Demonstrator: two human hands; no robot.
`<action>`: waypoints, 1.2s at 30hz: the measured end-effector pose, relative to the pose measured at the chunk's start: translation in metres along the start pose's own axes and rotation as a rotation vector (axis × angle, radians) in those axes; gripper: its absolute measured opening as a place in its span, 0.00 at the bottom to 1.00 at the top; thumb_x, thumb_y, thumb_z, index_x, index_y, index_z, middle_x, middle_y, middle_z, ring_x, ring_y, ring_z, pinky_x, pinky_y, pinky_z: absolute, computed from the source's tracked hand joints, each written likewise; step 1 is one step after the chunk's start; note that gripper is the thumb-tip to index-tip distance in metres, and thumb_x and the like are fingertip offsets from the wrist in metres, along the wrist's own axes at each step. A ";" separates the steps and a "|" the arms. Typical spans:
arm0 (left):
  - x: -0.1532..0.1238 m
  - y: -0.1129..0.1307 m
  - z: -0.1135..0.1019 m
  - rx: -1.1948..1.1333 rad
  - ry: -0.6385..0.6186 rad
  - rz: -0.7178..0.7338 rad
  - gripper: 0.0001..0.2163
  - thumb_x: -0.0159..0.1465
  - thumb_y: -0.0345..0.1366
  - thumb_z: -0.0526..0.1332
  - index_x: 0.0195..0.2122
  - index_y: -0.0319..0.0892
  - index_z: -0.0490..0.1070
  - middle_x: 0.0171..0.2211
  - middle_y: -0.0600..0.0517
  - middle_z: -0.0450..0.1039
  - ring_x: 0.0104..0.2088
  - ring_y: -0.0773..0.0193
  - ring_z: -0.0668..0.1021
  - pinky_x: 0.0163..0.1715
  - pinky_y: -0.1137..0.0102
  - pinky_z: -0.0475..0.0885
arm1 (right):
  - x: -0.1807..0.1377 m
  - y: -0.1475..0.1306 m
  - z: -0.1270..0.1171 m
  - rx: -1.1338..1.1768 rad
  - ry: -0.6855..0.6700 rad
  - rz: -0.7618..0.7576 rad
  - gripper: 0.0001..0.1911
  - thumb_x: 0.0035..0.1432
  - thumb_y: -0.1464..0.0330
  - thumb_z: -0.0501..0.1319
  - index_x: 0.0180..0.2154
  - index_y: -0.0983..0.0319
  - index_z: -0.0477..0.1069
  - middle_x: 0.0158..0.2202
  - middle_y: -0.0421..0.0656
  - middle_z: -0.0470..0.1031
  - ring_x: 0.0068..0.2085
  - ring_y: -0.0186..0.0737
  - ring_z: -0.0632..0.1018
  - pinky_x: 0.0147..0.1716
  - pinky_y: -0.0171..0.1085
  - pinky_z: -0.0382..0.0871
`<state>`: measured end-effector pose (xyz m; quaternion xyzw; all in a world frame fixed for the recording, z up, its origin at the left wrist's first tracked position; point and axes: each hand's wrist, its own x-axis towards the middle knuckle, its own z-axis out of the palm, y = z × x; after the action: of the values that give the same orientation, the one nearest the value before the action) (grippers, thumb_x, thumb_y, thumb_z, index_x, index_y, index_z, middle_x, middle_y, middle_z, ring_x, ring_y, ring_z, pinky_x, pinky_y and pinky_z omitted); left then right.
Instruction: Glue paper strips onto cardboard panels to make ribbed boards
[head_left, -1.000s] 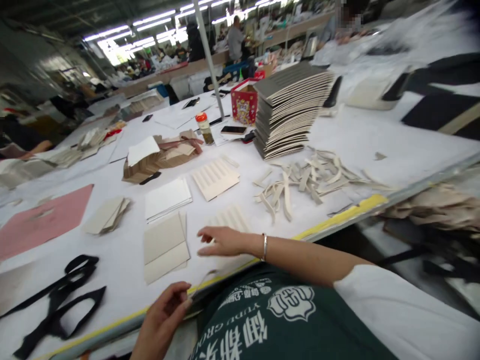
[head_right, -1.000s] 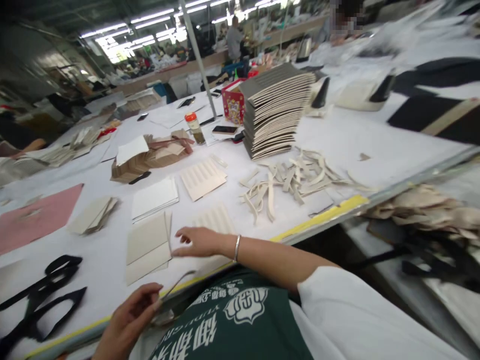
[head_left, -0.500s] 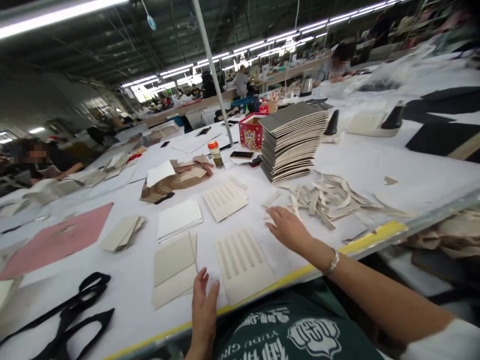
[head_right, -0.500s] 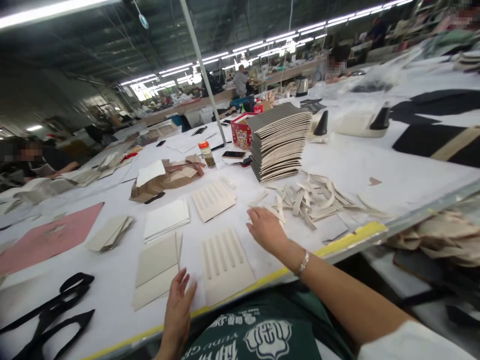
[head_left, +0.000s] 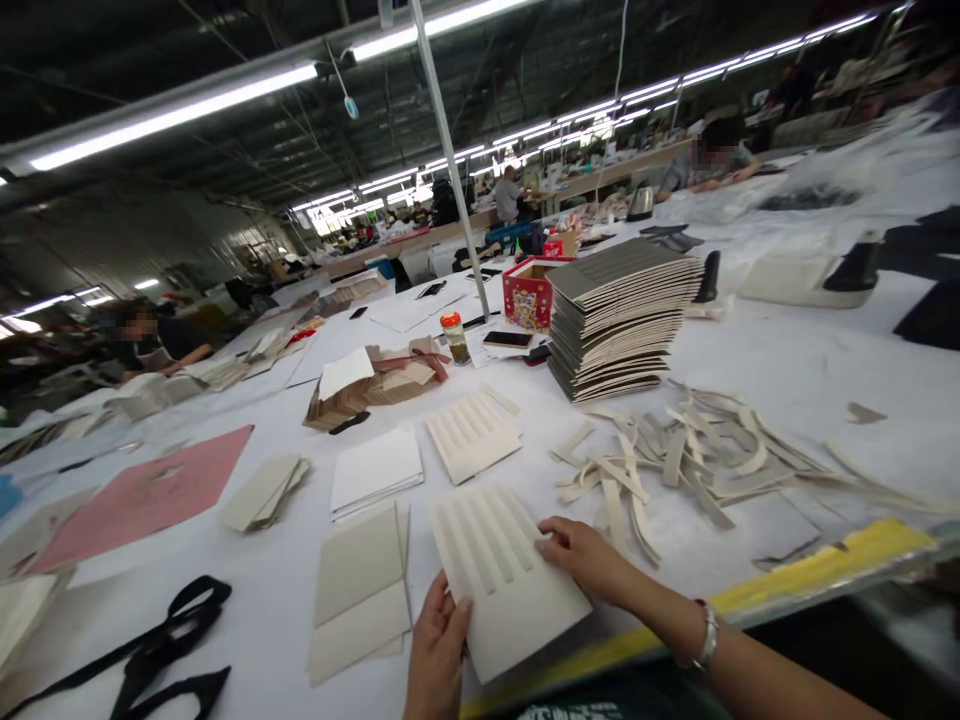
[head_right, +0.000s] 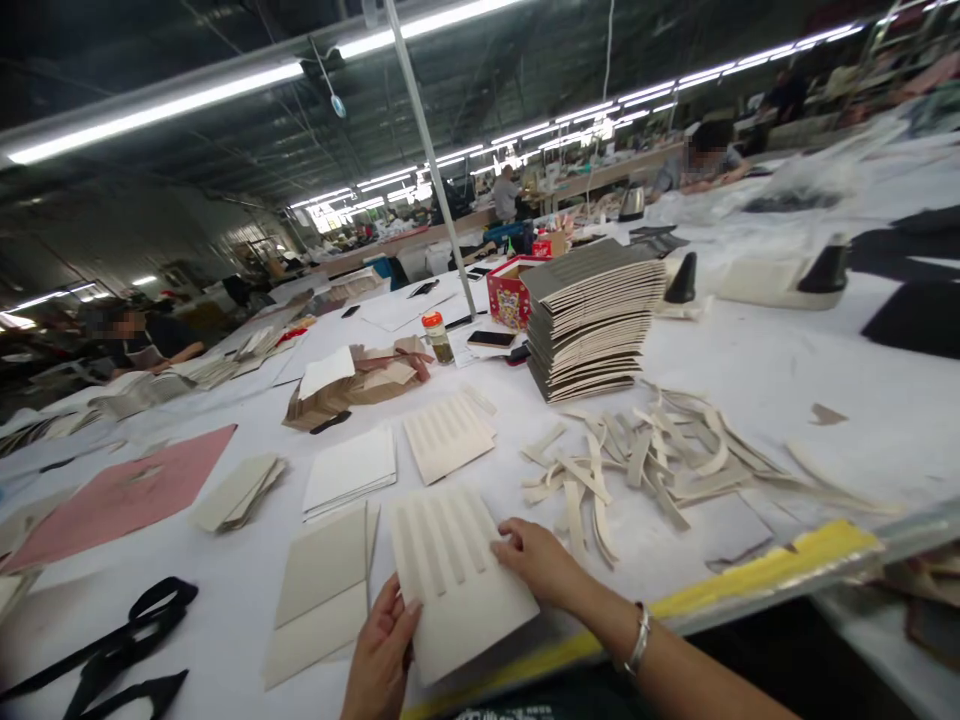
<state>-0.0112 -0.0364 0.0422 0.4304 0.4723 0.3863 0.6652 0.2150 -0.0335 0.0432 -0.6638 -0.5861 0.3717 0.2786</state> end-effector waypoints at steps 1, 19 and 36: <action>0.008 0.011 0.002 0.011 0.012 0.048 0.30 0.52 0.45 0.62 0.55 0.46 0.56 0.43 0.46 0.71 0.35 0.61 0.76 0.25 0.72 0.68 | 0.008 -0.009 -0.009 0.029 0.035 -0.031 0.14 0.54 0.63 0.51 0.39 0.62 0.68 0.26 0.41 0.72 0.29 0.36 0.73 0.29 0.33 0.63; 0.003 0.004 -0.084 1.222 0.330 0.536 0.17 0.60 0.36 0.52 0.51 0.45 0.61 0.53 0.47 0.63 0.56 0.59 0.61 0.56 0.59 0.54 | 0.055 0.119 -0.008 -0.761 0.353 -0.478 0.18 0.52 0.72 0.47 0.41 0.62 0.70 0.47 0.55 0.69 0.49 0.51 0.69 0.48 0.49 0.61; -0.003 0.006 -0.154 1.460 0.087 0.207 0.25 0.52 0.48 0.60 0.50 0.44 0.64 0.58 0.45 0.56 0.59 0.53 0.55 0.57 0.58 0.48 | 0.008 0.020 0.067 -0.459 -0.005 -0.591 0.15 0.55 0.68 0.52 0.43 0.63 0.70 0.49 0.50 0.68 0.49 0.44 0.69 0.49 0.44 0.63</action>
<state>-0.1601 -0.0050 0.0201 0.7900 0.5922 0.0510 0.1501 0.1718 -0.0328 -0.0130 -0.5105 -0.8211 0.1356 0.2163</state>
